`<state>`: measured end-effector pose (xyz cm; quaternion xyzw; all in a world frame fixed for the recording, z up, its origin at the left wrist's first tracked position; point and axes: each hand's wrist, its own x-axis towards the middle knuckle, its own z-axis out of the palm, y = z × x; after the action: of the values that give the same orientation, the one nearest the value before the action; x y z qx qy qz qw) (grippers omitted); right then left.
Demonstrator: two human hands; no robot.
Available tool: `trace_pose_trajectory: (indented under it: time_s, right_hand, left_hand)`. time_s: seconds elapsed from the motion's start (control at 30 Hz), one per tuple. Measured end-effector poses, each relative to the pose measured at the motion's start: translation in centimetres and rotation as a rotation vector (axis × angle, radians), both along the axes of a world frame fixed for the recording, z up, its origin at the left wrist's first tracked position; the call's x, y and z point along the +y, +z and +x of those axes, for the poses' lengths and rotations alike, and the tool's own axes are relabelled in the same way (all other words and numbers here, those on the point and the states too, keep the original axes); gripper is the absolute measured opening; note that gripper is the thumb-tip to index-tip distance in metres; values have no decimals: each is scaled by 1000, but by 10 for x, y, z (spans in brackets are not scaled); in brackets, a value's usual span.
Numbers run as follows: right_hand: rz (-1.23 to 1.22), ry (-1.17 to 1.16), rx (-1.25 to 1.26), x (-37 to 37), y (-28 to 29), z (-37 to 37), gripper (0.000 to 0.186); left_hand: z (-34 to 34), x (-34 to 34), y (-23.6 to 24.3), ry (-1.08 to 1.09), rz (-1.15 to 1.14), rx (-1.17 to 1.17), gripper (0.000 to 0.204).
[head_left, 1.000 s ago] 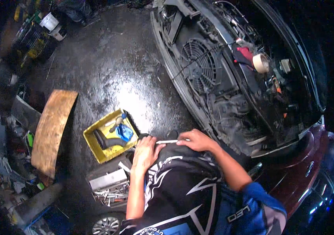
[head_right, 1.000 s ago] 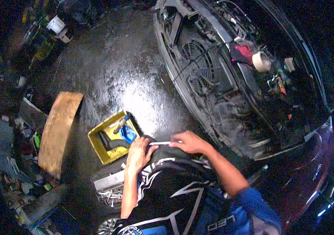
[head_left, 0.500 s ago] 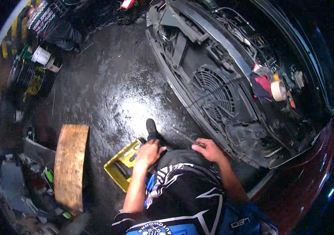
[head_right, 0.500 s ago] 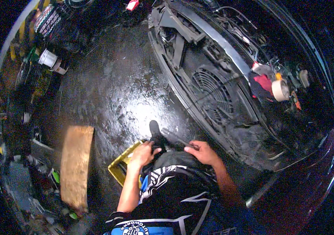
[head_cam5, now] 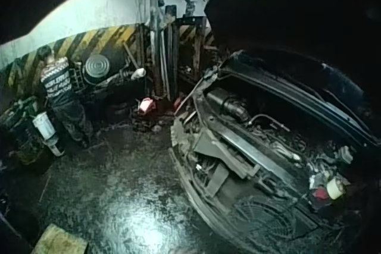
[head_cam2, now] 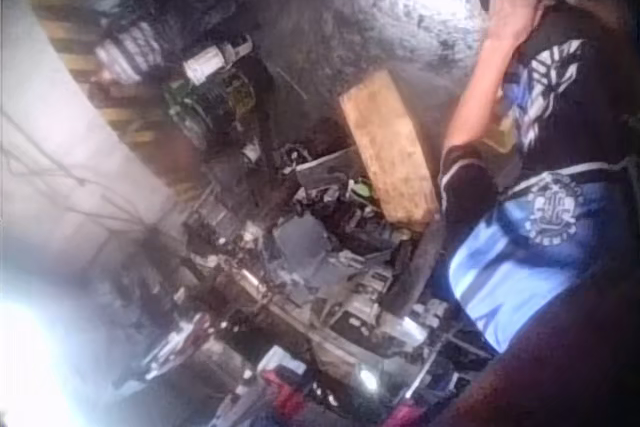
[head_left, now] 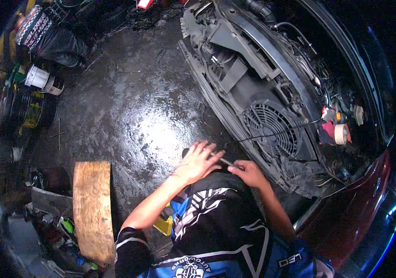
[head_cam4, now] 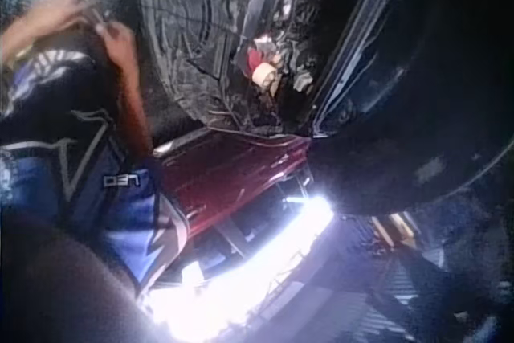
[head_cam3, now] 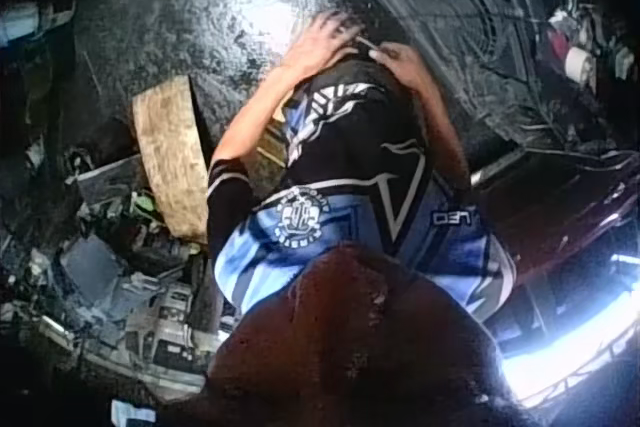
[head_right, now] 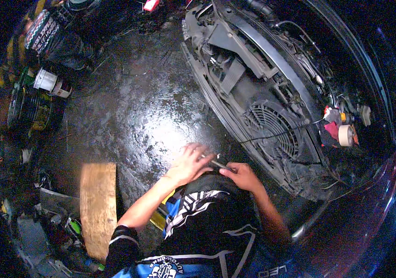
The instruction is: The person works under the car hood, loosening components using a socket tool and by hand. The person then moves to the front bumper frame, handling wires and unfastening parts with the tool.
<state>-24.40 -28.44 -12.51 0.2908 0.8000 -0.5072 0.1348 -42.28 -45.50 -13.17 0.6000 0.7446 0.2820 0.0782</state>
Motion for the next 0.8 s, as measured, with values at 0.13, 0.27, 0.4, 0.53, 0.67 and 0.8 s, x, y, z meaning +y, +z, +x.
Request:
trace_pose_trajectory:
  time_s: [0.13, 0.27, 0.4, 0.53, 0.67, 0.8]
  right_hand:
    - [-135, 41, -1, 18, 0, -2, 38]
    - [-47, 79, 81, 23, 13, -27, 35]
    - [93, 70, 248, 24, -7, -49, 34]
    - [-27, -16, 212, 36, -31, -74, 36]
    - [29, -101, 7, 37, -46, -106, 39]
    - [-43, -289, -4, 27, -62, -150, 46]
  left_hand:
    - [-9, 28, 2, -156, -49, -22, 32]
    - [-12, 40, 5, -173, 20, -8, 24]
    - [-27, 50, 13, -177, -67, -193, 26]
    - [-63, 57, 6, -20, -109, -313, 44]
    - [-126, 45, -15, 171, -239, -385, 39]
    - [-212, 20, -79, 113, -632, -380, 39]
